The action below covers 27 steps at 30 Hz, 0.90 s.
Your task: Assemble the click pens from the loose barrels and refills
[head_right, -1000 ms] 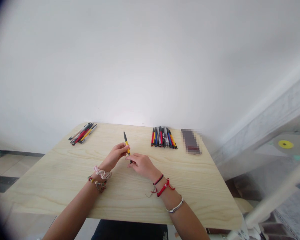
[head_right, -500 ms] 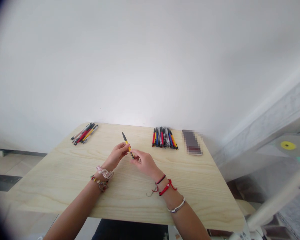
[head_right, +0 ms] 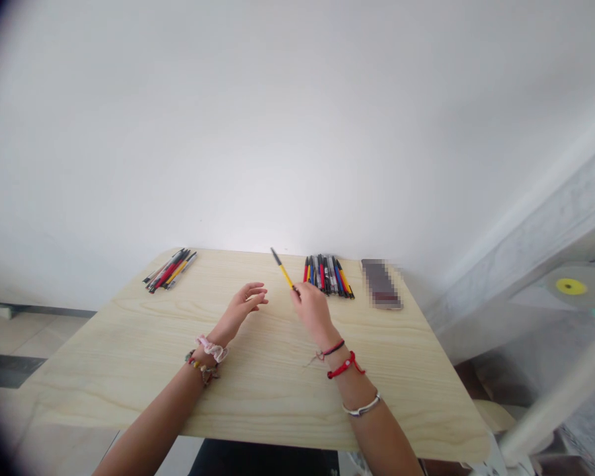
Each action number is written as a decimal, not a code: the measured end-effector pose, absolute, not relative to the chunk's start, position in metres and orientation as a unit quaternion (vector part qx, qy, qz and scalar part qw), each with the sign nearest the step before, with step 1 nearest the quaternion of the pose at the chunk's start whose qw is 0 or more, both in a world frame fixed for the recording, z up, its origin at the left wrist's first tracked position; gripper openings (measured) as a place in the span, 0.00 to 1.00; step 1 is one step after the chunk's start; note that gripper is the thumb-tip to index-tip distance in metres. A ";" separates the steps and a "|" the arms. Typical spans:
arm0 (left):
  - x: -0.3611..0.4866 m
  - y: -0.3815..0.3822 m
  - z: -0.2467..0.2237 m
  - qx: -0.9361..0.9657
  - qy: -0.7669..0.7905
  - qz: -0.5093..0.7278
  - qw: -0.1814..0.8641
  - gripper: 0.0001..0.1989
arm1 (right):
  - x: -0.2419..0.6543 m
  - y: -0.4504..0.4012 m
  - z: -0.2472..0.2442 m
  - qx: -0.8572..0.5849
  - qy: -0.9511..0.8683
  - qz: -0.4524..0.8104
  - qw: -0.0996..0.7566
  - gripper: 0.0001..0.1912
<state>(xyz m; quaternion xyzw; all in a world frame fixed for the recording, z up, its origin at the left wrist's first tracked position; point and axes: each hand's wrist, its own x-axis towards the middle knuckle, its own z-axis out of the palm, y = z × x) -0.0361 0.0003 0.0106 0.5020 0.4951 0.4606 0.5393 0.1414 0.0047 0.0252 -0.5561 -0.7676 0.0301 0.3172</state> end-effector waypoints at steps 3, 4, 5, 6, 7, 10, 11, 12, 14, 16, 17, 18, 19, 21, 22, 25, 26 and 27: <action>-0.044 0.006 0.008 0.492 0.519 0.469 0.518 0.19 | 0.170 0.023 0.038 -0.639 -0.705 -0.009 0.308 0.08; -0.046 0.008 0.007 0.489 0.526 0.470 0.514 0.18 | 0.179 0.028 0.041 -0.665 -0.694 -0.017 0.277 0.09; -0.048 0.009 0.005 0.487 0.530 0.470 0.510 0.18 | 0.186 0.033 0.044 -0.687 -0.684 -0.025 0.244 0.09; -0.050 0.011 0.004 0.489 0.532 0.471 0.506 0.17 | 0.192 0.036 0.045 -0.707 -0.675 -0.030 0.208 0.10; -0.051 0.012 0.003 0.494 0.534 0.471 0.500 0.16 | 0.195 0.039 0.045 -0.719 -0.671 -0.035 0.178 0.10; -0.056 0.017 0.002 0.523 0.546 0.463 0.463 0.14 | 0.197 0.044 0.041 -0.743 -0.659 -0.035 0.112 0.11; -0.060 0.019 0.002 0.538 0.557 0.456 0.439 0.14 | 0.195 0.045 0.039 -0.748 -0.656 -0.031 0.099 0.11; -0.064 0.022 0.003 0.553 0.574 0.445 0.408 0.13 | 0.194 0.045 0.037 -0.752 -0.653 -0.027 0.091 0.11; -0.078 0.027 0.006 0.589 0.618 0.412 0.319 0.11 | 0.192 0.046 0.035 -0.755 -0.650 -0.024 0.083 0.11; -0.096 0.031 0.010 0.614 0.667 0.363 0.215 0.12 | 0.192 0.047 0.033 -0.755 -0.650 -0.030 0.081 0.11; -0.107 0.032 0.013 0.614 0.698 0.330 0.163 0.13 | 0.193 0.046 0.032 -0.754 -0.650 -0.037 0.082 0.11; -0.117 0.033 0.015 0.605 0.731 0.294 0.115 0.14 | 0.194 0.045 0.032 -0.753 -0.651 -0.046 0.086 0.11; -0.128 0.033 0.016 0.592 0.760 0.258 0.073 0.16 | 0.195 0.044 0.031 -0.750 -0.652 -0.058 0.094 0.11; -0.147 0.033 0.018 0.550 0.809 0.207 0.014 0.17 | 0.197 0.041 0.030 -0.739 -0.657 -0.081 0.125 0.11; -0.156 0.033 0.018 0.532 0.825 0.187 -0.004 0.17 | 0.197 0.039 0.029 -0.730 -0.661 -0.087 0.147 0.11; -0.173 0.035 0.014 0.498 0.854 0.148 -0.029 0.16 | 0.197 0.030 0.026 -0.679 -0.697 -0.054 0.223 0.10; -0.177 0.036 0.012 0.498 0.855 0.140 -0.031 0.16 | 0.197 0.027 0.025 -0.654 -0.713 -0.026 0.250 0.10; -0.179 0.039 0.009 0.501 0.855 0.131 -0.031 0.15 | 0.196 0.024 0.024 -0.628 -0.728 0.005 0.276 0.10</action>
